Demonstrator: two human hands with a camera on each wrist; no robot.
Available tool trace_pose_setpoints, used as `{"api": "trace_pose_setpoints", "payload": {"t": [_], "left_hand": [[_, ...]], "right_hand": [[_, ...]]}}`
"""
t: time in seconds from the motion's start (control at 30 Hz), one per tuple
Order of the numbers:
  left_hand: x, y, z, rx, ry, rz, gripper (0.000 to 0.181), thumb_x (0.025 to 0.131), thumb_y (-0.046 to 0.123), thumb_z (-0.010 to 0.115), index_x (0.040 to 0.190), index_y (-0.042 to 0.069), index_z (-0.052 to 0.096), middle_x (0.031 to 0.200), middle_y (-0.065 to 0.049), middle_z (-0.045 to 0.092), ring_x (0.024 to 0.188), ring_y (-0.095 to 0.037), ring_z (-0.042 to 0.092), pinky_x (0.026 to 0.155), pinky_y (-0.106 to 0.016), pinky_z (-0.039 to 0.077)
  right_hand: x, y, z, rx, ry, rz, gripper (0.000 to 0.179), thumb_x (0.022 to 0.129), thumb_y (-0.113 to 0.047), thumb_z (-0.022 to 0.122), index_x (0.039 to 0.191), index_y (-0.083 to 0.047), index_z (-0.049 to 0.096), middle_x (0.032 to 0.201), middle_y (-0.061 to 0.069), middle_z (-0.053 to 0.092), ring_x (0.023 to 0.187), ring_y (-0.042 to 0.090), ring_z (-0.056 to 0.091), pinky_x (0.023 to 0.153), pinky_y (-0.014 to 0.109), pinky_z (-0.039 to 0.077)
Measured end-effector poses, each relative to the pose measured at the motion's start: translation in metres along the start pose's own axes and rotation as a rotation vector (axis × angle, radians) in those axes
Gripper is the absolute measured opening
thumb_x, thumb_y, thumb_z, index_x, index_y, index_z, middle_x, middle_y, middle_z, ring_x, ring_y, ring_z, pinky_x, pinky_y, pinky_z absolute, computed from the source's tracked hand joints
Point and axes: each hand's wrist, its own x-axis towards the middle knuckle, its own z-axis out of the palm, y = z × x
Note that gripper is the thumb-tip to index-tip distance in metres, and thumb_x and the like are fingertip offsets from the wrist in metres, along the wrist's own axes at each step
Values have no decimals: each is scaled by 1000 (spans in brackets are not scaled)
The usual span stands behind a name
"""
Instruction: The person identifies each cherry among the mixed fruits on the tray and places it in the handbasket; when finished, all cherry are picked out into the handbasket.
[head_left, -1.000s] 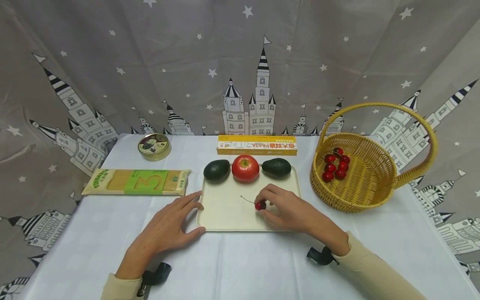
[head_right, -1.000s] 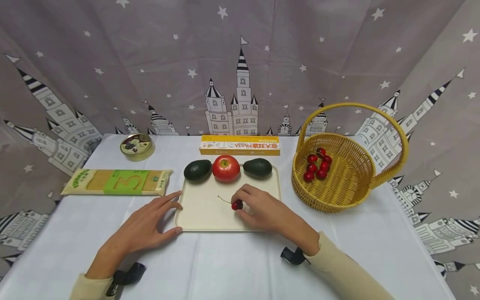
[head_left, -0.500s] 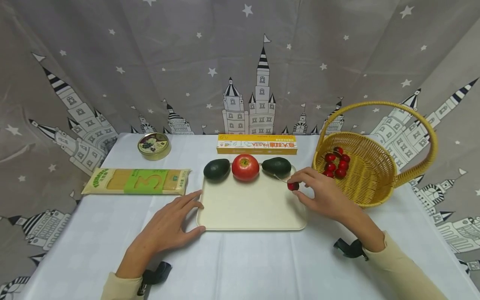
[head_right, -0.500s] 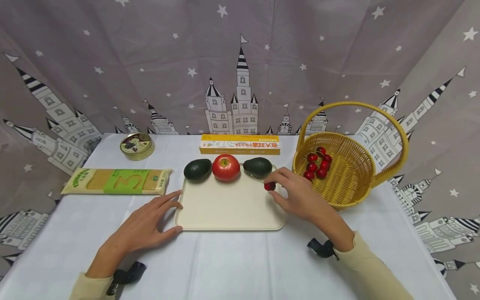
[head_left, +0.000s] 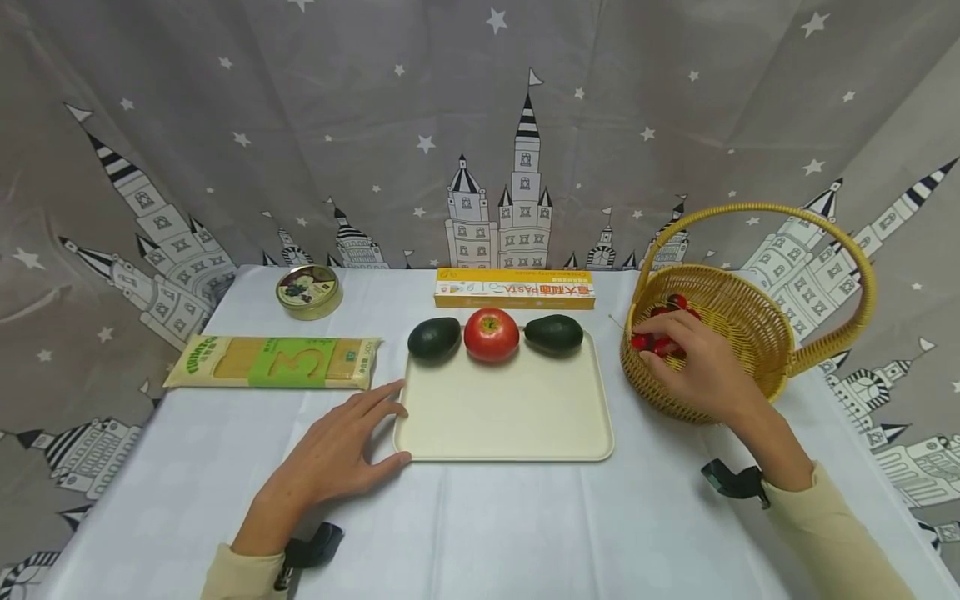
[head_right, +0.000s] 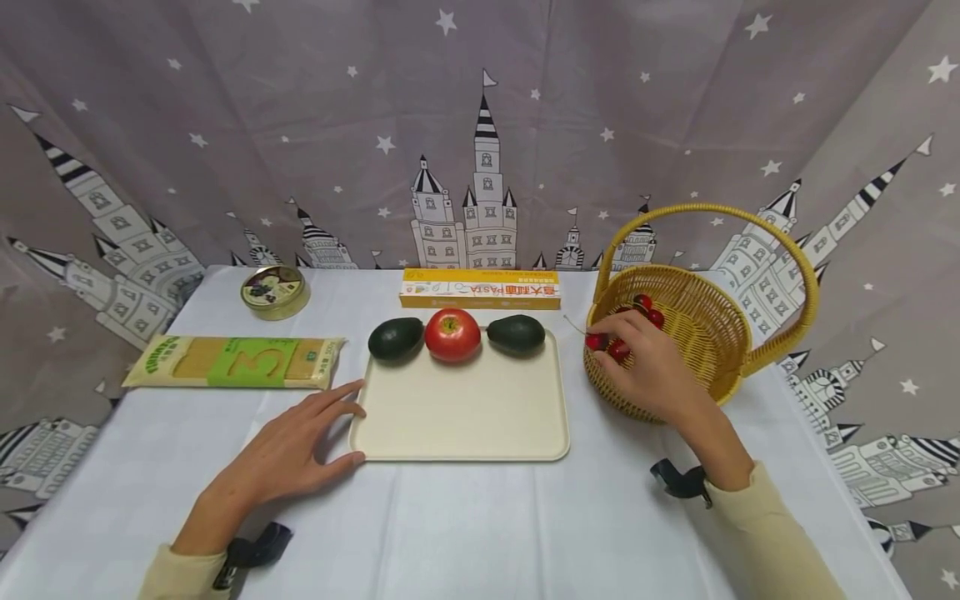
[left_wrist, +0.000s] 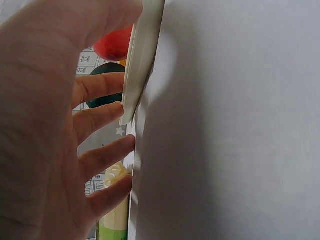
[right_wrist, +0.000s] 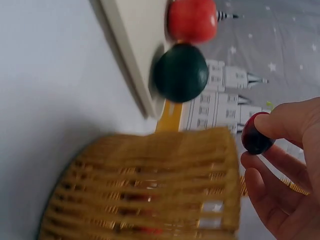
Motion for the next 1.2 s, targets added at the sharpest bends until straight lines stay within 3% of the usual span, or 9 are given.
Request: {"api": "trace_pose_setpoints", "payload": {"t": [0.3, 0.67, 1.2], "left_hand": [[-1, 0, 0, -3, -6, -3, 50, 90, 54, 80, 127, 23, 68, 166, -5, 49, 142, -35, 57, 109, -59, 52], [-1, 1, -1, -1, -1, 8, 49, 91, 53, 80, 127, 22, 68, 166, -5, 49, 144, -34, 56, 111, -59, 51], [-1, 0, -1, 2, -7, -4, 50, 91, 54, 80, 128, 23, 67, 166, -5, 49, 143, -34, 56, 110, -59, 51]], "right_hand": [[-8, 21, -8, -24, -9, 62, 45, 85, 4, 86, 126, -6, 71, 123, 16, 69, 102, 34, 66, 81, 56, 63], [-13, 44, -15, -61, -89, 147, 47, 86, 4, 84, 129, -2, 69, 129, 24, 66, 111, 46, 67, 90, 67, 59], [-17, 57, -15, -62, -272, 239, 38, 89, -1, 82, 126, -2, 73, 119, 24, 70, 110, 45, 66, 93, 66, 57]]}}
